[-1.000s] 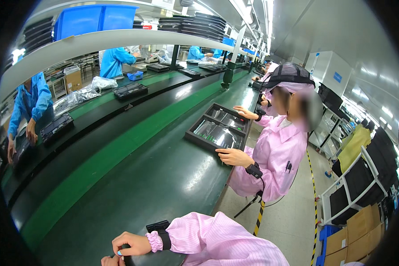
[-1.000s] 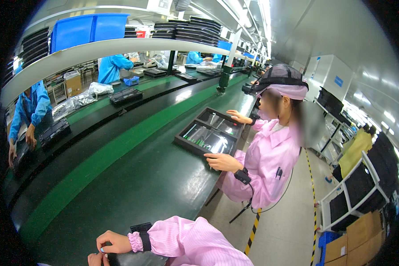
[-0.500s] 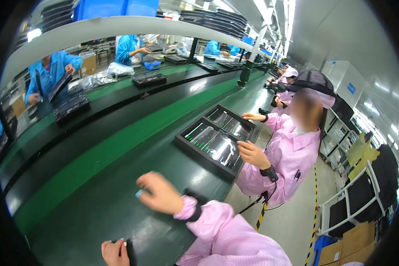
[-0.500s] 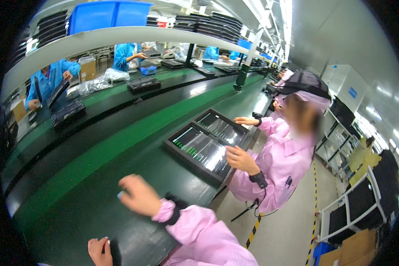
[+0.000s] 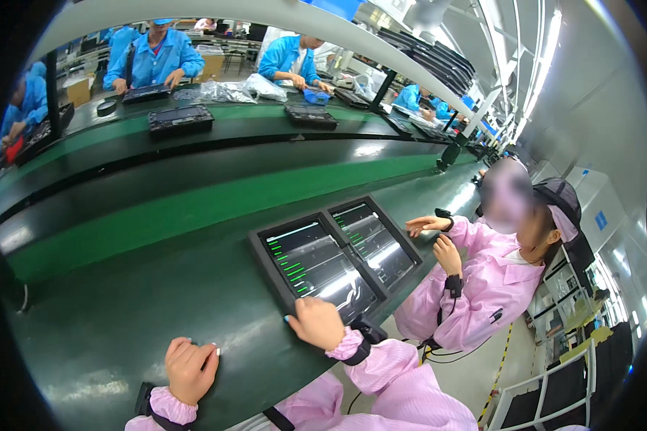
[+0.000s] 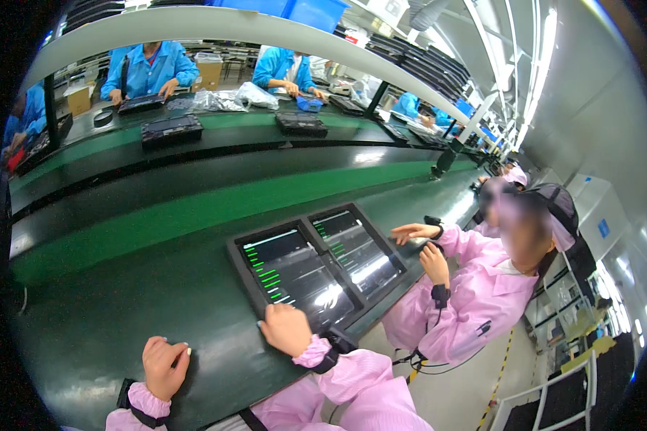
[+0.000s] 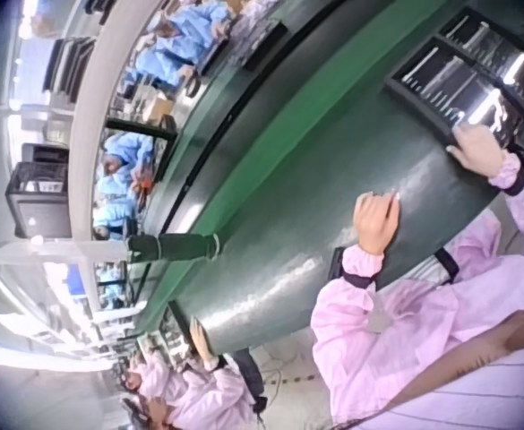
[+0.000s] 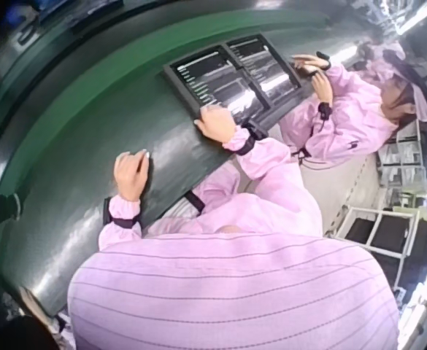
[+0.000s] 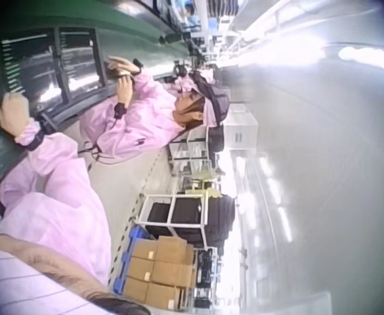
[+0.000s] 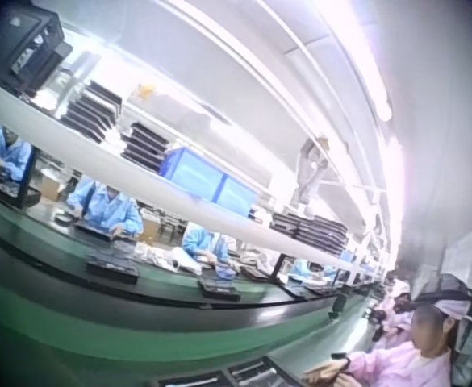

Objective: Testing functionalities on two tablet devices on an assembly line.

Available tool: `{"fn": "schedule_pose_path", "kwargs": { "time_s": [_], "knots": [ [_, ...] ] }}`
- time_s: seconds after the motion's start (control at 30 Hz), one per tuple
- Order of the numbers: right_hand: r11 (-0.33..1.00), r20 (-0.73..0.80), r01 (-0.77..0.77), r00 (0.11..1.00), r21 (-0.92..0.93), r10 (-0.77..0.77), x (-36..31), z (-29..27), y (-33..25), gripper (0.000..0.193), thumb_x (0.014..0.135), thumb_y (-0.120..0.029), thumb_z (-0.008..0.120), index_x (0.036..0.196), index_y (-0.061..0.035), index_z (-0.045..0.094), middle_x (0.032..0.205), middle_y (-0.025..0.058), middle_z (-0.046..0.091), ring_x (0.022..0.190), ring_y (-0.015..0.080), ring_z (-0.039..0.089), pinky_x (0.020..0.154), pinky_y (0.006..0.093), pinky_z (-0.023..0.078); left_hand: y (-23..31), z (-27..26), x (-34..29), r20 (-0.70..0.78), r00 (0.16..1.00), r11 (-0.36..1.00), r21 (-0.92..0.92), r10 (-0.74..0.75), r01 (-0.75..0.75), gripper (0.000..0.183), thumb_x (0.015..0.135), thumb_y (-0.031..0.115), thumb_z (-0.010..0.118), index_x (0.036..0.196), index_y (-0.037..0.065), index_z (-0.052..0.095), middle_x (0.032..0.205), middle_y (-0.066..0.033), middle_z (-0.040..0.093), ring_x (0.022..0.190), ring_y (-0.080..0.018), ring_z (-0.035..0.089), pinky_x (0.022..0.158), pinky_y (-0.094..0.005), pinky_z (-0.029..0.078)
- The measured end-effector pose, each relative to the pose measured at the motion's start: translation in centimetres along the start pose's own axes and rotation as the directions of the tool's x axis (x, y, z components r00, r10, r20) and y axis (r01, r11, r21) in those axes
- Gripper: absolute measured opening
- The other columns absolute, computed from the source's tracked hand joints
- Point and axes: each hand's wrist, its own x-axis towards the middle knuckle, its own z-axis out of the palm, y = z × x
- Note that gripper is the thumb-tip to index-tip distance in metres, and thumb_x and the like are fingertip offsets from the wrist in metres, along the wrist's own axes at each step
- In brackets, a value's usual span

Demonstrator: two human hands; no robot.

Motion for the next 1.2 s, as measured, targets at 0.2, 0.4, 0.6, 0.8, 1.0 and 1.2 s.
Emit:
{"fn": "schedule_pose_path", "kwargs": {
  "time_s": [0.2, 0.4, 0.6, 0.8, 1.0, 1.2],
  "knots": [
    [0.979, 0.148, 0.040, 0.987, 0.198, -0.070, -0.7, 0.5, -14.6, 0.023, 0.073, -0.020, 0.060, 0.075, 0.0005, 0.049, 0.068, 0.0141, 0.054, 0.064, 0.0292, 0.057, 0.054, 0.0368, 0.047, 0.1, -2.4, 0.6, -0.048, 0.996, 0.985, 0.152, -0.070, 0.076, 0.014, 0.067, 0.000, 0.062, 0.080, 0.003, 0.058, 0.065, -0.0091, 0.052, 0.062, -0.0271, 0.050, 0.067, -0.0358, 0.041],
    [0.549, 0.116, 0.136, 0.909, 0.825, -0.401, -5.7, -7.2, -17.0, 0.036, 0.074, -0.019, 0.060, 0.103, 0.0007, 0.051, 0.089, 0.0156, 0.053, 0.084, 0.0305, 0.054, 0.073, 0.0382, 0.045, 0.0, -7.6, -2.0, -0.044, 0.734, 0.731, 0.068, -0.677, 0.679, 0.045, 0.078, 0.006, 0.055, 0.121, -0.001, 0.040, 0.110, -0.0162, 0.046, 0.099, -0.0295, 0.046, 0.087, -0.0361, 0.037],
    [0.837, -0.077, 0.013, 0.996, 0.547, 0.035, -5.5, -5.7, -7.1, 0.028, 0.071, -0.002, 0.055, 0.099, -0.0036, 0.055, 0.094, 0.0106, 0.056, 0.093, 0.0285, 0.047, 0.080, 0.0380, 0.035, 4.6, -10.8, -8.0, 0.050, 0.760, 0.755, 0.172, -0.648, 0.632, 0.057, 0.079, 0.007, 0.053, 0.128, -0.004, 0.027, 0.124, -0.0242, 0.035, 0.112, -0.0370, 0.038, 0.096, -0.0405, 0.031],
    [0.901, -0.112, 0.009, 0.993, 0.435, 0.044, -6.8, -5.7, -5.5, 0.026, 0.072, 0.002, 0.050, 0.097, -0.0050, 0.052, 0.110, 0.0070, 0.057, 0.105, 0.0263, 0.041, 0.092, 0.0394, 0.026, 7.2, -11.8, -9.4, 0.116, 0.774, 0.776, 0.225, -0.622, 0.589, 0.054, 0.076, 0.005, 0.055, 0.124, -0.003, 0.032, 0.125, -0.0282, 0.030, 0.114, -0.0423, 0.034, 0.097, -0.0446, 0.027],
    [0.797, -0.090, -0.508, 0.822, 0.326, 0.562, -10.8, -4.6, 4.3, 0.033, 0.087, -0.014, 0.047, 0.114, 0.0035, 0.040, 0.098, 0.0213, 0.053, 0.090, 0.0333, 0.050, 0.081, 0.0407, 0.039, 7.8, -10.8, -9.4, 0.154, 0.770, 0.776, 0.266, -0.620, 0.572, 0.051, 0.073, 0.005, 0.055, 0.122, 0.003, 0.039, 0.129, -0.0313, 0.024, 0.117, -0.0454, 0.028, 0.099, -0.0468, 0.024],
    [0.669, 0.000, -0.477, 0.815, 0.570, 0.580, -11.0, -5.3, 1.9, 0.033, 0.088, -0.015, 0.047, 0.115, -0.0001, 0.035, 0.088, 0.0147, 0.055, 0.078, 0.0231, 0.053, 0.075, 0.0330, 0.041, 8.4, -11.6, -9.3, 0.228, 0.765, 0.758, 0.464, -0.603, 0.459, 0.047, 0.073, 0.007, 0.055, 0.119, 0.010, 0.048, 0.129, -0.0324, 0.025, 0.116, -0.0464, 0.028, 0.098, -0.0487, 0.022]
  ]
}}
